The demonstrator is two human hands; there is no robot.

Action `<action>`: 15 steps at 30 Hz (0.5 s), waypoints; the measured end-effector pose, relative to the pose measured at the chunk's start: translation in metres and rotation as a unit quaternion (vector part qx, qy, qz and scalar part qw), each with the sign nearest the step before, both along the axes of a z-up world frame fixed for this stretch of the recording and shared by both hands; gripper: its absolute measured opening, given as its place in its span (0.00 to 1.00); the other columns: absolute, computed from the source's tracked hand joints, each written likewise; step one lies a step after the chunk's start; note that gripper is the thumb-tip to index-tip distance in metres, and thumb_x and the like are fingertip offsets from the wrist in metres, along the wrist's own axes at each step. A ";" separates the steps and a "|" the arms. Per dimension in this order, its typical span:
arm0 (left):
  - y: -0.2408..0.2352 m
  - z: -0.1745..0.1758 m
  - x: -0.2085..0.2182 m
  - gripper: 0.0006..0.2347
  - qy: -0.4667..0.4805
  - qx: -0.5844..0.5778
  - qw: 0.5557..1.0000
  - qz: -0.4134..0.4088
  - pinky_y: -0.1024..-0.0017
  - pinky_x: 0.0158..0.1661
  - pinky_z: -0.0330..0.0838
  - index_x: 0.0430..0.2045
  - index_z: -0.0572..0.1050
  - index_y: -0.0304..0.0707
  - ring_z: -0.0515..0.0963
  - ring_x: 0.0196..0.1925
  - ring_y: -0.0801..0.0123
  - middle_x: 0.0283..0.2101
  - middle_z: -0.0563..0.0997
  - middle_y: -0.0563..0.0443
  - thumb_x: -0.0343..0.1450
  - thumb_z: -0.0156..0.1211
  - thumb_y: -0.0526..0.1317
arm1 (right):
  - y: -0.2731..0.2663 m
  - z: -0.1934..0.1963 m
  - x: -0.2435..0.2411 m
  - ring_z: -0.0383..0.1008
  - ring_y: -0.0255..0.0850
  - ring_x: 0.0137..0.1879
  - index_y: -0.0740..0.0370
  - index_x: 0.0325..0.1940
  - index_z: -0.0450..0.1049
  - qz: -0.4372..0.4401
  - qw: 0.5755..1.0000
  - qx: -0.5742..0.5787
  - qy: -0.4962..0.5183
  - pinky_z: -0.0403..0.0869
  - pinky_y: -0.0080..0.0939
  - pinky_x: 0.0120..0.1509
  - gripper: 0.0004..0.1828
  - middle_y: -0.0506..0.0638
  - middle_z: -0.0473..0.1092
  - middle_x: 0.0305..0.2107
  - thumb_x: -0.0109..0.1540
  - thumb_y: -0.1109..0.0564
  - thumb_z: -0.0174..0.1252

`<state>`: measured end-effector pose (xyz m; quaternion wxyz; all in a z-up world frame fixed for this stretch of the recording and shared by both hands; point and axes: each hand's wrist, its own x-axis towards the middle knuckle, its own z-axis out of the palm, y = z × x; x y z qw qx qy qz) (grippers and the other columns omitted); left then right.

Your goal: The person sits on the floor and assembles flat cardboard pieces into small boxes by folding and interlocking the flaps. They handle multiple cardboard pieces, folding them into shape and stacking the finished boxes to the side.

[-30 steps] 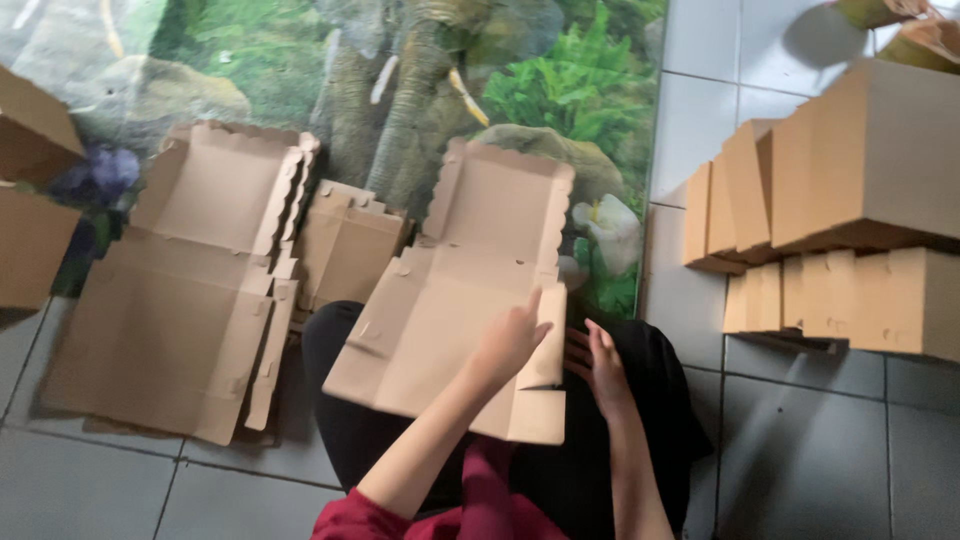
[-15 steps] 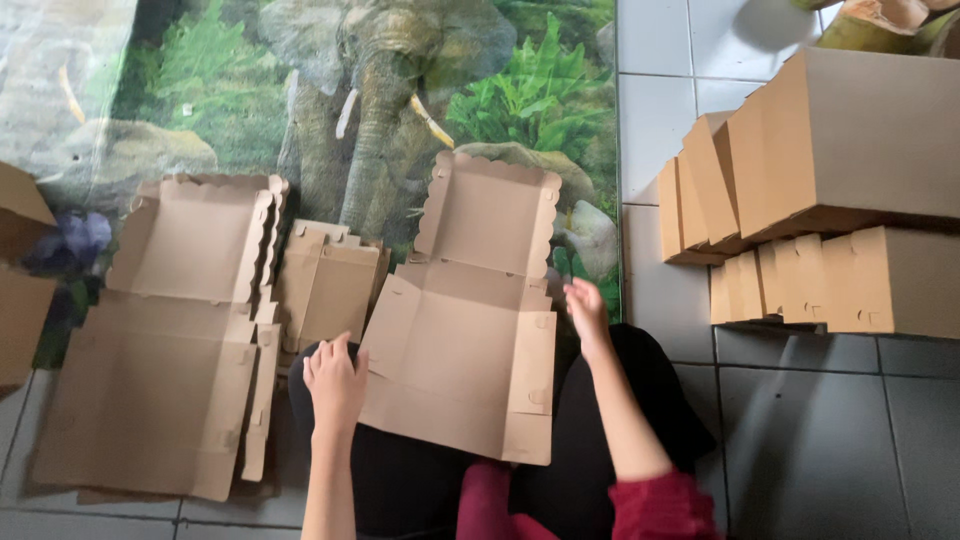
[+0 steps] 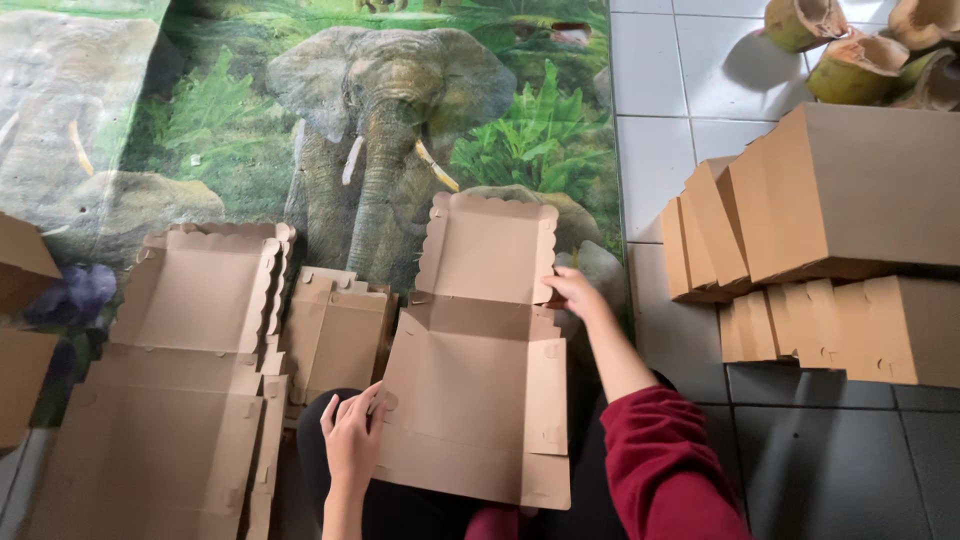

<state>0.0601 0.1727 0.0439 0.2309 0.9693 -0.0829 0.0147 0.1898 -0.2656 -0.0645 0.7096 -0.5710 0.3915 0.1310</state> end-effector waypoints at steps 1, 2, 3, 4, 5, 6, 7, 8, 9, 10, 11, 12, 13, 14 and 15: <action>0.001 0.000 0.000 0.13 0.009 -0.028 1.000 0.009 0.66 0.65 0.49 0.47 0.73 0.52 0.76 0.47 0.79 0.37 0.80 0.62 0.69 0.52 0.40 | -0.010 0.001 0.007 0.68 0.42 0.26 0.60 0.28 0.62 0.048 0.999 -0.020 -0.017 0.77 0.48 0.25 0.09 0.51 0.64 0.24 0.57 0.63 0.57; 0.001 0.001 0.000 0.13 0.018 -0.056 0.998 0.019 0.68 0.64 0.50 0.47 0.73 0.52 0.75 0.47 0.77 0.37 0.80 0.61 0.68 0.52 0.39 | -0.021 0.001 0.013 0.63 0.43 0.20 0.59 0.17 0.57 0.095 0.994 -0.039 -0.034 0.75 0.51 0.20 0.17 0.48 0.56 0.17 0.56 0.68 0.54; 0.001 0.000 0.001 0.13 0.019 -0.057 0.998 0.017 0.68 0.64 0.50 0.47 0.73 0.52 0.75 0.47 0.77 0.37 0.80 0.61 0.68 0.52 0.39 | -0.031 0.009 0.020 0.63 0.43 0.20 0.59 0.17 0.57 0.094 0.994 -0.041 -0.032 0.75 0.51 0.20 0.17 0.48 0.56 0.17 0.56 0.68 0.54; 0.001 0.000 0.001 0.13 0.015 -0.088 0.996 0.025 0.67 0.63 0.51 0.47 0.74 0.49 0.75 0.46 0.77 0.37 0.80 0.61 0.69 0.51 0.42 | -0.042 0.018 0.027 0.67 0.41 0.24 0.60 0.20 0.61 0.111 0.991 -0.058 -0.045 0.73 0.42 0.25 0.14 0.49 0.61 0.19 0.55 0.70 0.56; 0.001 0.000 0.002 0.13 0.009 -0.119 0.992 0.034 0.67 0.62 0.52 0.46 0.75 0.47 0.75 0.45 0.77 0.37 0.80 0.61 0.70 0.50 0.44 | -0.052 0.027 0.035 0.71 0.39 0.28 0.61 0.23 0.65 0.129 0.987 -0.076 -0.058 0.71 0.33 0.30 0.11 0.50 0.67 0.22 0.54 0.71 0.57; -0.002 -0.003 0.008 0.13 0.009 -0.121 0.992 0.033 0.67 0.62 0.52 0.46 0.75 0.47 0.75 0.45 0.77 0.37 0.80 0.61 0.70 0.50 0.44 | -0.058 0.049 0.043 0.71 0.39 0.28 0.61 0.23 0.65 0.128 0.987 -0.078 -0.058 0.71 0.33 0.30 0.11 0.50 0.67 0.22 0.54 0.71 0.57; -0.004 -0.006 0.014 0.12 -0.026 -0.140 0.989 0.033 0.66 0.59 0.55 0.45 0.75 0.46 0.75 0.45 0.72 0.41 0.80 0.59 0.70 0.52 0.44 | -0.062 0.069 0.050 0.69 0.37 0.27 0.57 0.26 0.62 0.111 0.986 -0.083 -0.095 0.68 0.33 0.25 0.12 0.47 0.66 0.22 0.55 0.68 0.57; -0.006 -0.009 0.019 0.12 -0.061 -0.159 0.985 0.033 0.66 0.55 0.59 0.44 0.75 0.46 0.76 0.45 0.68 0.44 0.80 0.58 0.70 0.54 0.44 | -0.067 0.090 0.056 0.67 0.34 0.25 0.52 0.29 0.60 0.094 0.983 -0.088 -0.131 0.65 0.32 0.21 0.13 0.44 0.64 0.22 0.57 0.65 0.57; -0.015 0.006 0.025 0.12 -0.059 -0.159 0.985 0.033 0.66 0.55 0.59 0.44 0.75 0.46 0.76 0.45 0.68 0.44 0.80 0.58 0.70 0.54 0.44 | -0.070 0.114 0.064 0.67 0.34 0.25 0.52 0.29 0.60 0.094 0.983 -0.088 -0.129 0.65 0.32 0.21 0.13 0.44 0.64 0.22 0.57 0.65 0.57; -0.025 0.022 0.031 0.13 -0.090 -0.196 0.976 0.022 0.65 0.54 0.62 0.47 0.73 0.42 0.74 0.50 0.63 0.50 0.76 0.53 0.70 0.56 0.41 | -0.074 0.138 0.071 0.66 0.35 0.32 0.56 0.39 0.61 0.051 0.974 -0.106 -0.192 0.67 0.31 0.28 0.13 0.44 0.61 0.29 0.57 0.64 0.57; -0.035 0.038 0.039 0.14 -0.123 -0.233 0.965 0.010 0.64 0.53 0.65 0.50 0.71 0.39 0.72 0.55 0.59 0.56 0.73 0.48 0.69 0.57 0.37 | -0.078 0.164 0.080 0.64 0.35 0.40 0.59 0.50 0.61 0.008 0.959 -0.125 -0.256 0.69 0.30 0.34 0.18 0.44 0.58 0.35 0.58 0.63 0.58; -0.039 0.035 0.043 0.14 -0.123 -0.233 0.965 0.009 0.64 0.53 0.65 0.50 0.71 0.39 0.72 0.55 0.59 0.56 0.73 0.48 0.69 0.57 0.37 | -0.071 0.203 0.074 0.64 0.35 0.40 0.59 0.50 0.61 0.007 0.958 -0.126 -0.256 0.69 0.30 0.34 0.18 0.44 0.58 0.35 0.58 0.63 0.58; -0.043 0.033 0.048 0.17 -0.107 -0.263 0.958 0.037 0.64 0.55 0.61 0.53 0.67 0.39 0.70 0.56 0.60 0.55 0.73 0.51 0.70 0.56 0.40 | -0.064 0.243 0.069 0.68 0.33 0.42 0.56 0.50 0.65 0.014 0.924 -0.145 -0.353 0.71 0.29 0.40 0.16 0.44 0.65 0.39 0.59 0.66 0.55; -0.047 0.031 0.053 0.20 -0.090 -0.292 0.950 0.065 0.65 0.56 0.58 0.57 0.63 0.40 0.68 0.56 0.61 0.54 0.73 0.53 0.71 0.54 0.43 | -0.056 0.283 0.064 0.71 0.30 0.44 0.54 0.51 0.69 0.021 0.880 -0.162 -0.447 0.73 0.29 0.46 0.17 0.44 0.73 0.42 0.61 0.68 0.52; -0.048 0.024 0.054 0.20 -0.090 -0.293 0.950 0.064 0.65 0.56 0.58 0.57 0.63 0.40 0.68 0.56 0.61 0.54 0.73 0.53 0.71 0.54 0.43 | -0.049 0.309 0.055 0.71 0.30 0.44 0.54 0.51 0.69 0.020 0.879 -0.164 -0.447 0.73 0.29 0.46 0.17 0.44 0.73 0.42 0.61 0.68 0.52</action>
